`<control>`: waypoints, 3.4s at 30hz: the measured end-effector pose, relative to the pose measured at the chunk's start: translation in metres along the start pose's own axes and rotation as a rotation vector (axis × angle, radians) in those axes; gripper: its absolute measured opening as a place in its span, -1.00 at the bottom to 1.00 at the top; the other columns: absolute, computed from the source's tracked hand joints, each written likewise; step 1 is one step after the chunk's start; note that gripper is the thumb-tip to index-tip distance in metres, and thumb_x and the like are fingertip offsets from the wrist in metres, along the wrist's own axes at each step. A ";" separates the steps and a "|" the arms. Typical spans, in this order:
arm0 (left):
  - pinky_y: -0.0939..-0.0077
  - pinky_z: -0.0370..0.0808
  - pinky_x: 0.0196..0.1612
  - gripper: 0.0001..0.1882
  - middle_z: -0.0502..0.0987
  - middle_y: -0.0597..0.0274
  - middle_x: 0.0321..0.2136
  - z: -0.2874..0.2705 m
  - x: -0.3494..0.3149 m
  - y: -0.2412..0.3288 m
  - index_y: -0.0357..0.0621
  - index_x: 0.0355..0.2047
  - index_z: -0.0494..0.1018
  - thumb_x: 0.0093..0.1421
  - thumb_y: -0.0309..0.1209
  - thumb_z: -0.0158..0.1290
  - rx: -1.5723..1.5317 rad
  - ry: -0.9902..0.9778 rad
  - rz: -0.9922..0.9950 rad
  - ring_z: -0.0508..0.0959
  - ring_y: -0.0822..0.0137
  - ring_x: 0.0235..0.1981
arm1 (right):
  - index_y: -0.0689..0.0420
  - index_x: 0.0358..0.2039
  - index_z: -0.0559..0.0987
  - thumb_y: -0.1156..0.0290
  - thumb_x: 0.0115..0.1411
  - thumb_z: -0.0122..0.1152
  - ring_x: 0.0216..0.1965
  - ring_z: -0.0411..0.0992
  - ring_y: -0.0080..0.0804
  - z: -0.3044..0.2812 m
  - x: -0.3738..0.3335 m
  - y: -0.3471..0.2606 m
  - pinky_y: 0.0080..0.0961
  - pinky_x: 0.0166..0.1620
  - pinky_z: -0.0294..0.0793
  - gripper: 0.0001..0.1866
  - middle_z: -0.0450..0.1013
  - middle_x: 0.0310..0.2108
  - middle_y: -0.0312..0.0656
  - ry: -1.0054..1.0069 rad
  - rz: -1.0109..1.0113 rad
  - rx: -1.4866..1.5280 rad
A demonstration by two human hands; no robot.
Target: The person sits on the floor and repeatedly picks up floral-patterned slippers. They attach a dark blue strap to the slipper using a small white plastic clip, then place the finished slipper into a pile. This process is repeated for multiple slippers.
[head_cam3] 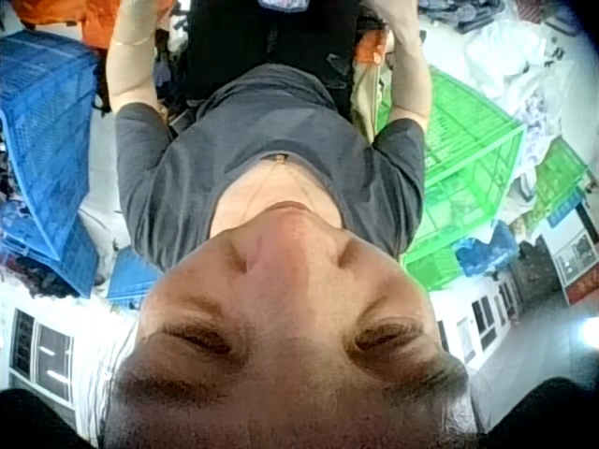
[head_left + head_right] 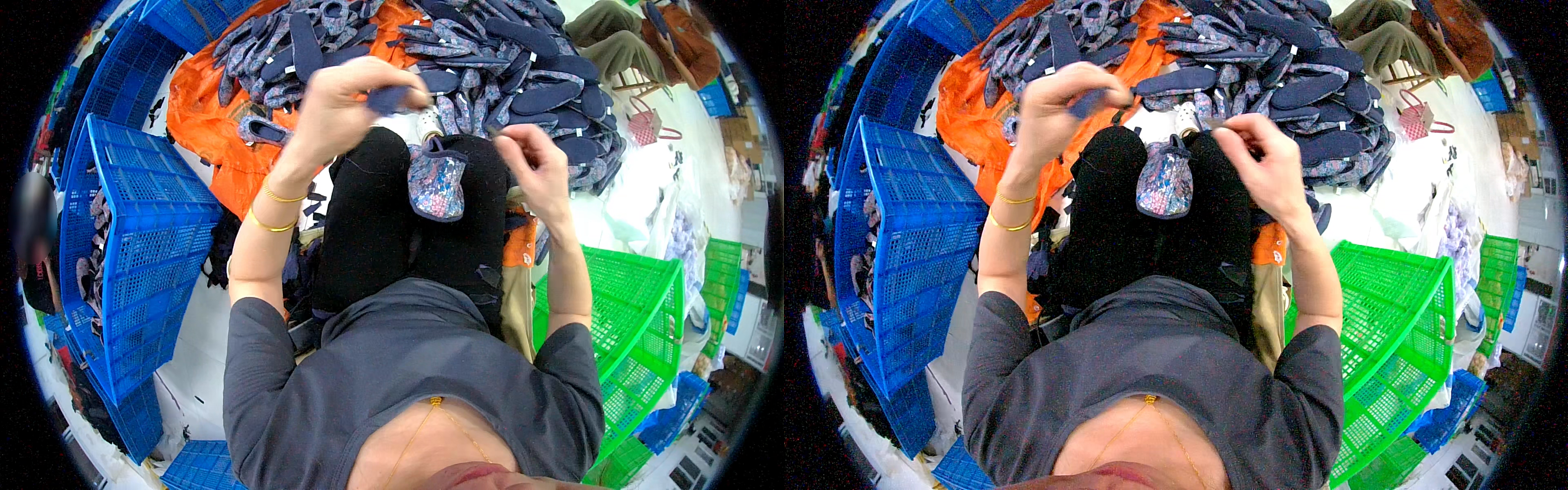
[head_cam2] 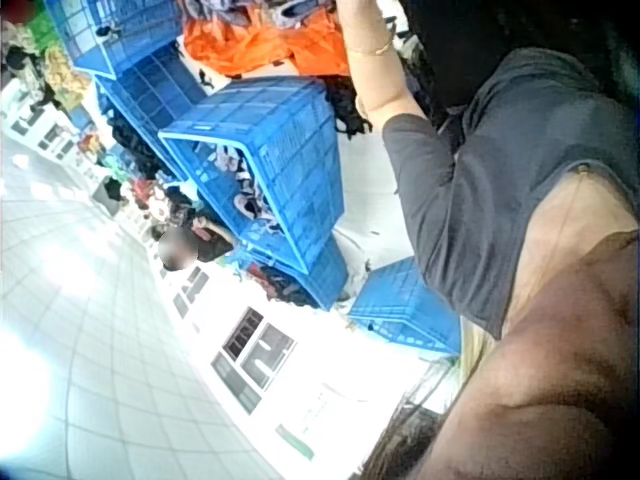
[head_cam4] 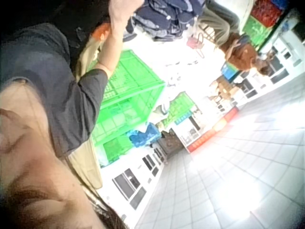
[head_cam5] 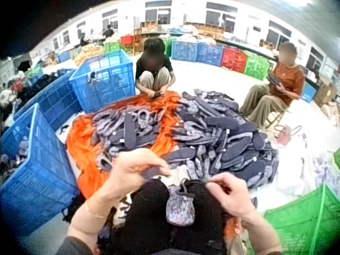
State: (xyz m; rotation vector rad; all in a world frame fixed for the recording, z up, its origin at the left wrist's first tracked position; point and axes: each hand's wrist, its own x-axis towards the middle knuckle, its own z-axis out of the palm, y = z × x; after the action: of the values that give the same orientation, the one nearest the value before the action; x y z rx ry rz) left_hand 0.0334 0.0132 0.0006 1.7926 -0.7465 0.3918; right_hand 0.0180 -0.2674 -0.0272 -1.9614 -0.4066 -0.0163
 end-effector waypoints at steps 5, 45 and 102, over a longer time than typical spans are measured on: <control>0.37 0.46 -0.03 -0.64 0.56 0.02 -0.22 -0.047 -0.068 0.001 -0.29 -0.18 0.50 -0.01 -0.42 0.25 0.495 -0.340 -0.474 0.54 0.14 -0.14 | 0.21 -0.13 0.45 0.12 0.25 0.17 -0.63 0.39 -0.64 -0.005 -0.053 0.025 -0.75 -0.64 0.21 -0.60 0.51 -0.49 -0.21 -0.333 0.578 0.559; 0.35 0.57 -0.18 -0.59 0.55 0.08 -0.22 0.075 -0.098 0.021 -0.23 -0.03 0.41 0.20 -0.25 0.11 -1.131 0.132 -1.010 0.59 0.25 -0.27 | 0.24 -0.04 0.50 0.42 0.23 0.18 -0.36 0.36 -0.52 0.041 -0.050 0.016 -0.63 -0.26 0.36 -0.69 0.42 -0.33 -0.25 0.185 -0.052 0.117; 0.51 0.43 -0.05 -0.53 0.51 0.27 -0.17 0.004 -0.034 -0.087 -0.24 -0.03 0.36 0.17 -0.20 0.18 -0.738 0.322 -0.998 0.49 0.49 -0.21 | 0.16 -0.24 0.53 0.55 -0.16 0.36 -0.29 0.52 -0.12 0.099 -0.047 0.025 -0.39 -0.31 0.58 -0.62 0.48 -0.24 -0.06 -0.108 -0.301 -0.582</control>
State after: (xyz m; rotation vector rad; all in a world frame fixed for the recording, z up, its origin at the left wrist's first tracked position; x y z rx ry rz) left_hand 0.0651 0.0366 -0.0840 1.1471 0.2656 -0.2499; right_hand -0.0357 -0.2009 -0.1000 -2.4568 -0.8390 -0.2466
